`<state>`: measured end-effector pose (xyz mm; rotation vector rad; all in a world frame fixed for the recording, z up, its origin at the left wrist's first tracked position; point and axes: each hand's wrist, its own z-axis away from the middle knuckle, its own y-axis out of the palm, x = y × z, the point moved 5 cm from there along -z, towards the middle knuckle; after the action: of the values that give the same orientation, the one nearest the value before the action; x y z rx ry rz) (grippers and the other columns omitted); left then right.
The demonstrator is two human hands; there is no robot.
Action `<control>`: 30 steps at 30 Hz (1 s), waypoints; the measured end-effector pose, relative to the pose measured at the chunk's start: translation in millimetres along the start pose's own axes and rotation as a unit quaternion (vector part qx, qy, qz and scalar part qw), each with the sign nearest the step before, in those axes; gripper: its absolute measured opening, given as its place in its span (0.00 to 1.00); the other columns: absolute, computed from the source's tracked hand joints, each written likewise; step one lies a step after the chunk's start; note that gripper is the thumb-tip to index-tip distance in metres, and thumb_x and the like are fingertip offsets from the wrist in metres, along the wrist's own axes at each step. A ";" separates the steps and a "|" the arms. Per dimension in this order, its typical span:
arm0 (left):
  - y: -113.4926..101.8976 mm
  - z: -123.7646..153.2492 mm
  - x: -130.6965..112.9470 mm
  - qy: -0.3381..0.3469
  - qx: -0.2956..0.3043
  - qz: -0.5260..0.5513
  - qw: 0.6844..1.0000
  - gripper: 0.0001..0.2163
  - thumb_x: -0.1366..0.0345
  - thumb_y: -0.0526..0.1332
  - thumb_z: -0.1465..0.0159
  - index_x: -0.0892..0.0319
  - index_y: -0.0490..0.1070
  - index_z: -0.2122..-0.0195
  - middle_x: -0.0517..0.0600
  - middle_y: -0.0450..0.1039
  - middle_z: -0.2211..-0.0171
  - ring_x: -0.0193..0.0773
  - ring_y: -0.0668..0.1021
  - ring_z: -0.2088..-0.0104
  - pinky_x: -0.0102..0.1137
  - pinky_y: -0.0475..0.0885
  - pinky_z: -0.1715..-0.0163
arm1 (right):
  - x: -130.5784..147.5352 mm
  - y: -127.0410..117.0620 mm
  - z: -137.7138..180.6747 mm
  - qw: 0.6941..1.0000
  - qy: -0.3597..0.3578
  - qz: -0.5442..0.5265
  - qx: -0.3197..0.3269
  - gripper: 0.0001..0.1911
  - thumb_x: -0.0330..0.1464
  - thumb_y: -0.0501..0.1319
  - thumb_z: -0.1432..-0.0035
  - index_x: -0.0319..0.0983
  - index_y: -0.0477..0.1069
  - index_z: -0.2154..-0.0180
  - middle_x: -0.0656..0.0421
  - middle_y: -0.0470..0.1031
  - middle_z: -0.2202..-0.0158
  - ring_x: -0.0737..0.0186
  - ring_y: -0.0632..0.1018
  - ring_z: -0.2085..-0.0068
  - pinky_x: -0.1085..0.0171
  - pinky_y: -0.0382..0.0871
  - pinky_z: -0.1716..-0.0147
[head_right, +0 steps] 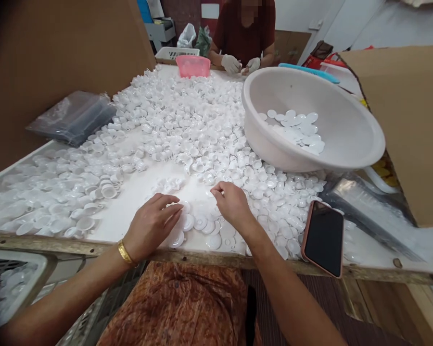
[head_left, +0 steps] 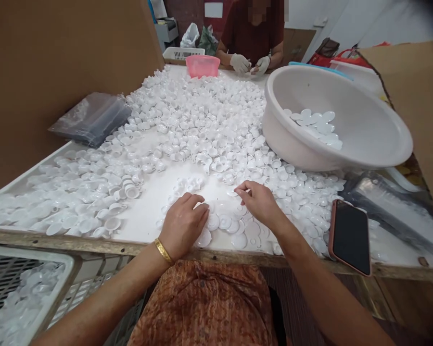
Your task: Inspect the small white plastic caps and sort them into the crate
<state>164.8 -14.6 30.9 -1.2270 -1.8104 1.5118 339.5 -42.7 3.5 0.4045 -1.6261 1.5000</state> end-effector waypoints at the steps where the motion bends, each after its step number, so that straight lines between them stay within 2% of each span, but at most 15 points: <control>1: 2.5 -4.7 -6.1 0.009 0.018 -0.002 1.000 0.07 0.68 0.55 0.38 0.61 0.72 0.69 0.55 0.71 0.64 0.41 0.70 0.63 0.37 0.68 0.64 | -0.5 -3.6 4.2 0.999 -0.013 0.042 -0.002 0.07 0.32 0.56 0.44 0.39 0.70 0.71 0.61 0.73 0.72 0.67 0.72 0.73 0.68 0.62 0.73; 4: 18.6 -21.4 -27.7 0.043 0.085 -0.036 0.995 0.05 0.65 0.61 0.43 0.62 0.72 0.72 0.55 0.70 0.68 0.45 0.69 0.62 0.40 0.66 0.65 | 0.3 -3.5 13.8 0.992 -0.041 0.118 -0.002 0.06 0.31 0.56 0.44 0.39 0.71 0.71 0.60 0.74 0.69 0.66 0.72 0.70 0.67 0.60 0.70; 7: 35.1 -33.5 -41.3 0.061 0.116 -0.074 0.989 0.03 0.69 0.61 0.46 0.63 0.72 0.74 0.56 0.69 0.72 0.48 0.69 0.61 0.41 0.64 0.65 | 1.6 -0.3 15.7 0.989 -0.045 0.144 -0.003 0.07 0.30 0.55 0.43 0.39 0.72 0.68 0.59 0.74 0.68 0.65 0.72 0.68 0.67 0.60 0.69; 10: 42.7 -37.5 -43.3 0.079 0.149 -0.047 0.985 0.04 0.69 0.60 0.44 0.61 0.72 0.75 0.53 0.70 0.74 0.45 0.71 0.65 0.38 0.64 0.68 | 4.0 0.5 9.1 0.990 -0.057 0.126 0.006 0.08 0.30 0.55 0.43 0.40 0.73 0.65 0.58 0.75 0.64 0.63 0.74 0.65 0.66 0.62 0.66; 12: 39.1 -40.2 -35.2 0.053 0.162 -0.002 0.985 0.06 0.67 0.59 0.42 0.60 0.73 0.74 0.51 0.71 0.74 0.41 0.72 0.68 0.34 0.63 0.71 | 7.1 2.6 0.8 0.991 -0.073 0.108 0.020 0.09 0.29 0.55 0.43 0.41 0.73 0.62 0.58 0.75 0.61 0.62 0.74 0.61 0.65 0.63 0.63; 15: 24.5 -50.6 -7.9 -0.045 0.140 0.030 0.989 0.09 0.65 0.56 0.39 0.58 0.74 0.73 0.50 0.74 0.73 0.36 0.73 0.72 0.30 0.63 0.74 | 13.6 9.2 -15.2 0.986 -0.088 0.137 0.021 0.12 0.29 0.56 0.42 0.42 0.72 0.57 0.57 0.74 0.60 0.60 0.73 0.59 0.63 0.64 0.63; 18: 11.6 -67.0 24.6 -0.126 0.081 0.002 0.989 0.11 0.67 0.53 0.38 0.59 0.75 0.70 0.51 0.76 0.71 0.39 0.76 0.69 0.31 0.65 0.69 | 23.4 15.8 -31.4 0.962 -0.126 0.240 -0.044 0.15 0.31 0.59 0.44 0.43 0.70 0.53 0.54 0.70 0.60 0.56 0.70 0.58 0.61 0.64 0.65; 20: 11.2 -77.1 40.7 -0.151 0.056 -0.013 0.987 0.11 0.69 0.53 0.38 0.60 0.76 0.67 0.52 0.77 0.69 0.41 0.76 0.66 0.33 0.66 0.66 | 28.0 22.3 -39.8 0.940 -0.159 0.293 -0.074 0.15 0.32 0.62 0.47 0.43 0.71 0.55 0.52 0.68 0.59 0.54 0.68 0.57 0.60 0.63 0.64; 23: 20.8 -84.5 51.9 -0.161 0.047 -0.016 0.986 0.11 0.69 0.52 0.38 0.60 0.76 0.65 0.52 0.77 0.67 0.42 0.76 0.64 0.33 0.66 0.65 | 26.7 31.4 -46.3 0.931 -0.181 0.307 -0.084 0.11 0.33 0.64 0.49 0.42 0.73 0.61 0.53 0.67 0.60 0.54 0.66 0.57 0.59 0.63 0.63; 27: 34.0 -77.6 51.1 -0.164 0.047 -0.019 0.985 0.11 0.66 0.53 0.38 0.57 0.76 0.66 0.51 0.77 0.68 0.41 0.76 0.65 0.32 0.66 0.68 | 22.6 39.2 -42.4 0.937 -0.193 0.275 -0.093 0.11 0.36 0.64 0.49 0.40 0.72 0.63 0.54 0.67 0.60 0.55 0.65 0.57 0.60 0.62 0.62; 30: 39.6 -69.4 46.2 -0.122 0.049 -0.027 0.991 0.10 0.66 0.54 0.39 0.57 0.76 0.66 0.50 0.76 0.70 0.40 0.75 0.66 0.32 0.66 0.69 | 21.2 45.2 -39.4 0.940 -0.188 0.270 -0.090 0.10 0.37 0.64 0.49 0.38 0.73 0.65 0.53 0.67 0.60 0.55 0.65 0.57 0.59 0.60 0.62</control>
<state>211.7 60.3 4.5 -0.9726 -1.8795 1.7610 308.7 10.4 -13.4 0.1482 -2.2945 1.7180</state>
